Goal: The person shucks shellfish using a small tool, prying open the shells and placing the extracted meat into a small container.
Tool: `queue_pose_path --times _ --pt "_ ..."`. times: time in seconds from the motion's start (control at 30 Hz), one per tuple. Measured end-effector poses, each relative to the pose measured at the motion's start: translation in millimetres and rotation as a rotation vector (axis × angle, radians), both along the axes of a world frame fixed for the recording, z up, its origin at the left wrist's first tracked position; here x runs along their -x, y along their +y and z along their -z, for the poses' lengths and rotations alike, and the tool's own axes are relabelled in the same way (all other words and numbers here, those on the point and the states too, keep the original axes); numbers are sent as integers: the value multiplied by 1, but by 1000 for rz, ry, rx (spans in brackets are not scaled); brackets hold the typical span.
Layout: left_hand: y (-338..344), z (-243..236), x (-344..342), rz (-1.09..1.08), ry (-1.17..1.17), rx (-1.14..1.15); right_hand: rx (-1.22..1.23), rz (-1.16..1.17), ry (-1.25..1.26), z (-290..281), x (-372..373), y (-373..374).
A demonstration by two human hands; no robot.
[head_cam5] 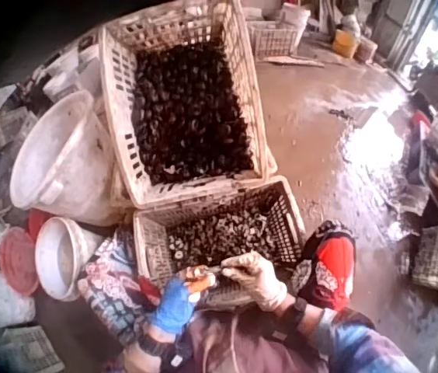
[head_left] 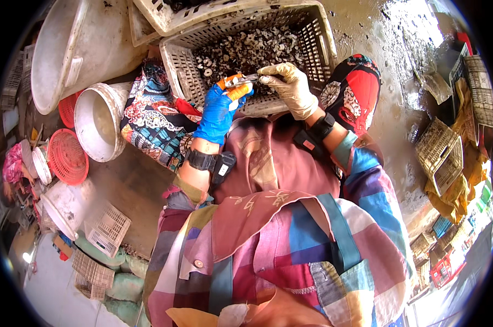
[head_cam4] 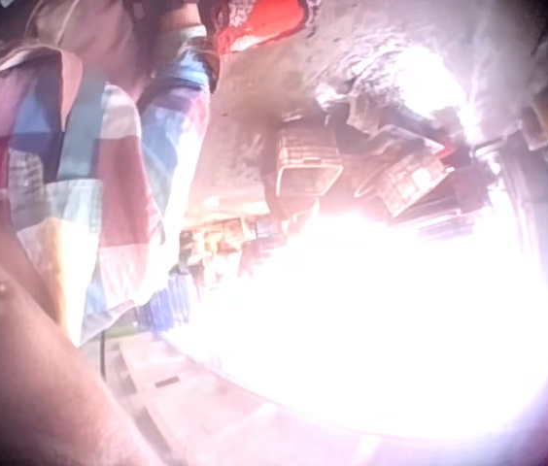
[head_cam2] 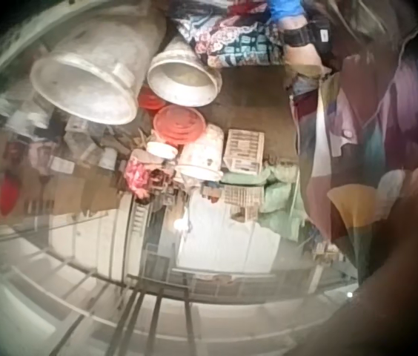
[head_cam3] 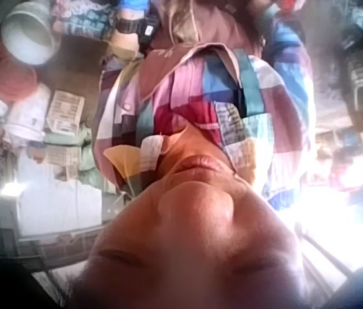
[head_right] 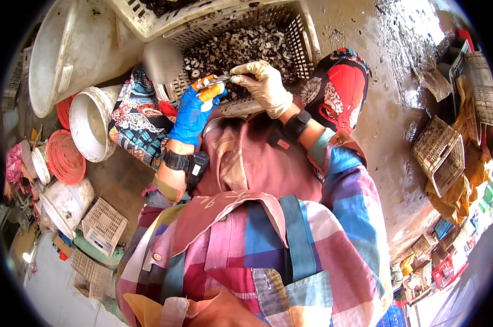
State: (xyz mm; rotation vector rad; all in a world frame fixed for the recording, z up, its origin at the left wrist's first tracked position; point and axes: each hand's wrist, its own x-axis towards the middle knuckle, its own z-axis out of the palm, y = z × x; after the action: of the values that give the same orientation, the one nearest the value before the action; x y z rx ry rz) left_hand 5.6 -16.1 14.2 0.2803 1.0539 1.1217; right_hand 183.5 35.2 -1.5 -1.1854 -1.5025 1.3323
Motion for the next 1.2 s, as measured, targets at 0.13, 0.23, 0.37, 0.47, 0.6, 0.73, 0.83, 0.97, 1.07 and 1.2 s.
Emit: queue_pose_path --times 0.13,0.23,0.37,0.47,0.6,0.73,0.83,0.97,1.07,1.2 --pt "0 -1 0 51 34 3 351 197 68 9 -17 11" --pt "3 -1 -4 49 124 -6 145 49 149 3 -6 6" --pt "1 -1 -4 35 115 -79 295 81 -118 2 -9 7" --pt "0 -5 14 88 163 -66 454 64 -187 24 -28 14" --pt "12 -33 65 -41 467 -145 404 93 -22 24 -28 13" --pt "2 -66 184 -110 1096 -254 493 170 111 35 -31 14" --pt "-32 -68 277 -227 1444 -114 500 160 112 35 -26 13" --pt "-55 -78 333 -12 1936 34 510 161 86 32 -22 15" --pt "-10 -110 360 -47 2133 -321 489 150 79 32 -23 16" --pt "97 -180 333 -242 2788 -651 495 187 90 26 -20 17"
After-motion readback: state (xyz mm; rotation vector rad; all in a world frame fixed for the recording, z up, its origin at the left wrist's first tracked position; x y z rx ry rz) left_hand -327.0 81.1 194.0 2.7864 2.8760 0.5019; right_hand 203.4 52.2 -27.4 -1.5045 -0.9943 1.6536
